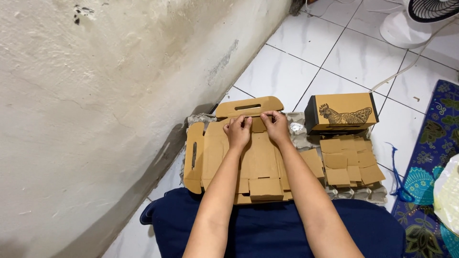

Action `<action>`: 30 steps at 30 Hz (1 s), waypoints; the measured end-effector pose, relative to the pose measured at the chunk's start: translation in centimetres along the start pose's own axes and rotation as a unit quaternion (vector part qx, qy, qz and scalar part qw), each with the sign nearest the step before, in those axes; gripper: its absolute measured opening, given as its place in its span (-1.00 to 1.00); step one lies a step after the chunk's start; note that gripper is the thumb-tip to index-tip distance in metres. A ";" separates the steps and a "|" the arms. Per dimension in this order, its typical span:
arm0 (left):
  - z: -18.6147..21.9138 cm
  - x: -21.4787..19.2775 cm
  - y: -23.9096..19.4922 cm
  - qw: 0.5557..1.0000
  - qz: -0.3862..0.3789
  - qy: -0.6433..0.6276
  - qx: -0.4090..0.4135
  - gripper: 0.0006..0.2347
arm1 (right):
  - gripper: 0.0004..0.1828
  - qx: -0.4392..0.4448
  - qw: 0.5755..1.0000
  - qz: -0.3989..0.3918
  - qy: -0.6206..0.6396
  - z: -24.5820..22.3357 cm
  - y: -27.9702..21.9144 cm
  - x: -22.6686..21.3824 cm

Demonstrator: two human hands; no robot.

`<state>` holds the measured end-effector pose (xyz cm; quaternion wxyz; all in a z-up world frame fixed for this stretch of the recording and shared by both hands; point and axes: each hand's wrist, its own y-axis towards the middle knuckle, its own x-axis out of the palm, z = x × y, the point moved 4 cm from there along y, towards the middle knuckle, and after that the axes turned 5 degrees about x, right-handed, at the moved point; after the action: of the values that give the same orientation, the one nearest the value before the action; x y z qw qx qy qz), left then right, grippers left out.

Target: The person assembles a flat cardboard box by folding and interlocking its flaps. They insert a smaller cardboard insert, close the lid, and place the finished box onto a stack of completed boxes.

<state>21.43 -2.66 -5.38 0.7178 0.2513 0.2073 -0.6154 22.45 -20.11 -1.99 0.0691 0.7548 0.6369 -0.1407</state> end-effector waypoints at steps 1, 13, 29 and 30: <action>0.2 -0.1 -0.1 1.000 0.000 0.000 -0.002 -0.79 | -0.87 0.001 1.000 -0.001 0.000 0.4 0.3 0.2; -2.3 1.8 0.7 1.000 -0.013 -0.019 -0.007 -0.71 | -0.89 -0.054 0.998 -0.008 0.029 1.8 0.2 0.6; -1.3 -0.4 0.2 0.982 0.046 -0.175 -0.045 -0.71 | -0.72 -0.139 0.990 0.000 0.024 -1.3 -2.5 -0.2; 1.3 -2.5 -0.5 0.961 0.063 -0.261 -0.068 -0.65 | -0.62 -0.141 0.990 -0.001 0.024 -1.6 -2.7 -0.4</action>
<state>20.50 -1.54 -2.88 0.7997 0.0455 0.0382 -0.5974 19.93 -19.53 -0.09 0.1599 0.7402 0.6524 -0.0316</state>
